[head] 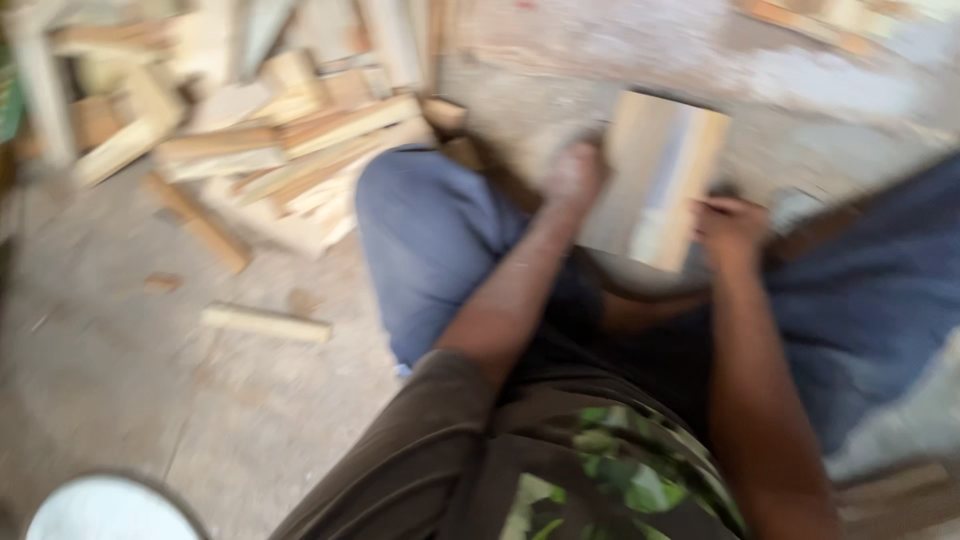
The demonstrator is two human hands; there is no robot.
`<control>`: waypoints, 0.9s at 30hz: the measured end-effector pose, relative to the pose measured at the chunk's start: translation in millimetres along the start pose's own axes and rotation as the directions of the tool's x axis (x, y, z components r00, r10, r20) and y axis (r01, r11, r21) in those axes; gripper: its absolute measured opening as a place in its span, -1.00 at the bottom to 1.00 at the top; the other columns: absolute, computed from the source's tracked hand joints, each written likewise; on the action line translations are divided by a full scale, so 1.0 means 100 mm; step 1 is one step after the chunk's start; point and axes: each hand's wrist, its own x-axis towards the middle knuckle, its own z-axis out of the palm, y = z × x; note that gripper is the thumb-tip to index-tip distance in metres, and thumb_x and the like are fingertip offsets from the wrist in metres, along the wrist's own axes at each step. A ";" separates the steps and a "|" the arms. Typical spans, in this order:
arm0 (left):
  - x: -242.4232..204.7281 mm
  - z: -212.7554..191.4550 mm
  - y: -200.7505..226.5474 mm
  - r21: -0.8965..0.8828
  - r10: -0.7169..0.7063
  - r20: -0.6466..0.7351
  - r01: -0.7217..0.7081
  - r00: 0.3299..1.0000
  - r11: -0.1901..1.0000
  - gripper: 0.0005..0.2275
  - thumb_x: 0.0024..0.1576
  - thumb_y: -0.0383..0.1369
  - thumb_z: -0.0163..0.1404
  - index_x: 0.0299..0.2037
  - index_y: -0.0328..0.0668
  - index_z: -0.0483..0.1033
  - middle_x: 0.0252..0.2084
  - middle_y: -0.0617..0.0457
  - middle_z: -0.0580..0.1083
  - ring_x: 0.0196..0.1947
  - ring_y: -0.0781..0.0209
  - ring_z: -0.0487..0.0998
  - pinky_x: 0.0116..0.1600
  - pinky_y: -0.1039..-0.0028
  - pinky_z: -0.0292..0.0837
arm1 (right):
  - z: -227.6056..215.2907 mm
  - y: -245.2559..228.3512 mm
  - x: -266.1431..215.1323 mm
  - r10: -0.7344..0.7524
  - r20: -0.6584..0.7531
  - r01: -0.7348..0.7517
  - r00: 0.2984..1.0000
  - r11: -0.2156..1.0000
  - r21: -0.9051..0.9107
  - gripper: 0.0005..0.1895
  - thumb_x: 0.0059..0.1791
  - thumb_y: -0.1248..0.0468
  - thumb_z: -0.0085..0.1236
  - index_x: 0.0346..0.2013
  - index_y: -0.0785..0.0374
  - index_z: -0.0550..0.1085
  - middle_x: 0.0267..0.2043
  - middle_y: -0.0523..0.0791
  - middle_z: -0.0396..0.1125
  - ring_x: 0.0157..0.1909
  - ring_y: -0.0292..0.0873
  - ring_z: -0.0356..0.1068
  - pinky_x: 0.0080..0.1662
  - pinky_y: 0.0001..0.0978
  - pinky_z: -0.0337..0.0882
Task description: The person sits on the floor and assembles small wooden frames by hand. They pick up thin wooden strips from a pile, fit them into a rectangular frame, and place the completed frames into a stack nearby.
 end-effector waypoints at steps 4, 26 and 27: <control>-0.18 -0.11 0.17 -0.083 0.000 0.010 0.001 1.000 0.997 -0.84 0.03 -0.28 0.09 -0.31 -0.11 0.69 -0.18 -0.16 0.63 -0.10 -0.10 0.66 0.00 0.14 0.58 | -0.04 -0.03 -0.07 0.001 -0.013 -0.001 1.000 1.000 -0.026 -0.80 -0.02 0.37 0.40 -0.21 0.47 0.58 -0.40 -0.02 0.46 -0.48 -0.21 0.43 -0.42 -0.40 0.52; 1.06 -2.48 -1.71 0.295 0.218 -0.269 -0.135 0.938 0.946 -0.92 0.09 -0.45 0.02 -0.30 -0.15 0.59 -0.22 -0.13 0.57 -0.15 -0.10 0.62 -0.05 0.13 0.54 | 0.01 -0.13 0.03 0.118 0.045 -0.112 0.992 0.985 -0.132 -0.73 0.02 0.33 0.40 -0.14 0.49 0.53 -0.29 -0.03 0.46 -0.41 -0.22 0.45 -0.38 -0.43 0.53; 0.96 -2.53 -1.95 0.281 0.201 -0.306 -0.113 0.931 0.953 -0.93 0.08 -0.45 0.04 -0.33 -0.16 0.61 -0.23 -0.14 0.57 -0.15 -0.12 0.61 -0.05 0.11 0.52 | -0.02 -0.12 0.03 0.136 0.017 -0.132 0.991 0.980 -0.149 -0.73 0.00 0.33 0.40 -0.14 0.47 0.53 -0.31 -0.03 0.46 -0.43 -0.23 0.44 -0.39 -0.43 0.53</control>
